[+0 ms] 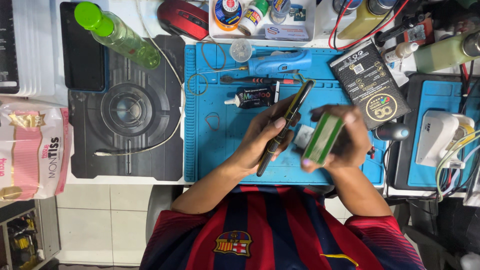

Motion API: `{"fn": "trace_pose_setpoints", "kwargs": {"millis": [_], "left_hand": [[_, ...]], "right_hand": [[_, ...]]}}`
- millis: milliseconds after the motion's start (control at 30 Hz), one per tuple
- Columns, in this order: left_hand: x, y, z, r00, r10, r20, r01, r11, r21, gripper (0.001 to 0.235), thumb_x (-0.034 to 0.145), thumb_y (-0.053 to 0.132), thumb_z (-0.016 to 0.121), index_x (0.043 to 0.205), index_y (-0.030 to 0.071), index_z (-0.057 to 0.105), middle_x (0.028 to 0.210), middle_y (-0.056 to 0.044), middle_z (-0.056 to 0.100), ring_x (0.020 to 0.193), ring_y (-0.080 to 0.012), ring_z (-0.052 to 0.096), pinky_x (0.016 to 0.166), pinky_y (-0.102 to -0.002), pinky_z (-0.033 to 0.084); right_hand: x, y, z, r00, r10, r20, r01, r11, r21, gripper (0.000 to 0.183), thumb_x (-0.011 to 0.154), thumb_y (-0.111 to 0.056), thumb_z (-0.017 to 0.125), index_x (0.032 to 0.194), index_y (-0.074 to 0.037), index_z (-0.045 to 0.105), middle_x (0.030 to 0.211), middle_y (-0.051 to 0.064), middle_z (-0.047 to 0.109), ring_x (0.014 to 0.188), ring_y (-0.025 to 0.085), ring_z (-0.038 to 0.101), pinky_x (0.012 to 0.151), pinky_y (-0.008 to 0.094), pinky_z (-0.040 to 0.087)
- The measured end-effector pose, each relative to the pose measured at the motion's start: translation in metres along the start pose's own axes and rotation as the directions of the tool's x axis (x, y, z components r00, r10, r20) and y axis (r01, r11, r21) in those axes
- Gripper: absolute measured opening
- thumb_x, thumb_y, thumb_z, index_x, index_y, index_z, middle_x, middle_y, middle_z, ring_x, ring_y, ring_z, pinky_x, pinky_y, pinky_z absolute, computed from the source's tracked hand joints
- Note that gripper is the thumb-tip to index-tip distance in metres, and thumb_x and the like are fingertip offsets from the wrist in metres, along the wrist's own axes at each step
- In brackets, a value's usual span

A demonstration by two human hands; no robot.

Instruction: The person holds a smartphone secured with rubber bands and uses a small green handheld device to repeatedly rub the screen surface. The person rotates the phone to access different areas and continues the rubbing motion across the screen throughout the clip.

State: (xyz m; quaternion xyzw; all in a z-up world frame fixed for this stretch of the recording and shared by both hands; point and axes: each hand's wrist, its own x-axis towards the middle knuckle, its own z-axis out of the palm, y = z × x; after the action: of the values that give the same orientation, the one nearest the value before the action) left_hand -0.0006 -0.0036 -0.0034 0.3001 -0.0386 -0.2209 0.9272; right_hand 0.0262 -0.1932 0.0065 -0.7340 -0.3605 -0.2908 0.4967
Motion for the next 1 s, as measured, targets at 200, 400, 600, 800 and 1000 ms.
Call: {"fn": "trace_pose_setpoints", "kwargs": {"millis": [200,400,600,800,1000], "left_hand": [[0.000,0.001,0.001,0.999,0.002,-0.052,0.002,0.998,0.064,0.076,0.105,0.039,0.062,0.161,-0.004,0.035,0.112,-0.005,0.057,0.062,-0.0047,0.050,0.049,-0.019,0.040],[0.001,0.001,0.003,1.000,0.012,-0.006,-0.012,1.000,0.017,0.075,0.106,0.039,0.062,0.162,-0.002,0.033,0.112,-0.005,0.055,0.064,-0.0056,0.051,0.048,-0.019,0.039],[0.002,0.001,0.002,1.000,0.010,-0.016,-0.010,1.000,0.016,0.075,0.106,0.038,0.061,0.162,-0.003,0.033,0.112,-0.005,0.055,0.065,-0.0057,0.051,0.047,-0.019,0.038],[0.000,0.004,0.005,0.999,0.004,-0.042,-0.001,0.998,0.060,0.076,0.105,0.039,0.061,0.161,-0.004,0.033,0.112,-0.005,0.057,0.061,-0.0049,0.049,0.049,-0.020,0.039],[0.000,0.002,0.000,1.000,0.008,-0.002,-0.008,0.998,0.063,0.078,0.107,0.041,0.061,0.163,-0.006,0.032,0.108,-0.005,0.056,0.060,-0.0052,0.049,0.051,-0.021,0.038]], "right_hand": [[-0.007,-0.002,-0.011,0.958,-0.180,0.223,0.189,0.982,-0.018,0.073,0.092,-0.048,0.064,0.148,-0.008,0.041,0.103,0.018,0.071,0.089,0.035,0.076,0.070,0.040,0.061],[-0.002,0.004,0.001,0.998,0.053,-0.046,-0.061,0.982,-0.178,0.084,0.090,-0.047,0.078,0.149,-0.002,0.039,0.111,0.025,0.063,0.091,0.034,0.071,0.072,0.039,0.060],[-0.004,0.000,0.002,1.000,0.011,0.006,-0.011,1.000,0.010,0.083,0.091,-0.051,0.074,0.151,-0.005,0.038,0.110,0.020,0.065,0.091,0.031,0.071,0.071,0.038,0.060],[0.000,-0.005,-0.012,0.965,-0.125,0.230,0.126,0.992,0.012,0.073,0.095,-0.049,0.065,0.150,-0.009,0.039,0.111,0.019,0.069,0.093,0.036,0.075,0.073,0.039,0.059],[-0.002,-0.005,-0.013,0.999,0.008,0.044,-0.005,0.998,-0.060,0.086,0.090,-0.054,0.075,0.152,-0.008,0.038,0.106,0.021,0.064,0.088,0.034,0.069,0.076,0.040,0.059]]}}
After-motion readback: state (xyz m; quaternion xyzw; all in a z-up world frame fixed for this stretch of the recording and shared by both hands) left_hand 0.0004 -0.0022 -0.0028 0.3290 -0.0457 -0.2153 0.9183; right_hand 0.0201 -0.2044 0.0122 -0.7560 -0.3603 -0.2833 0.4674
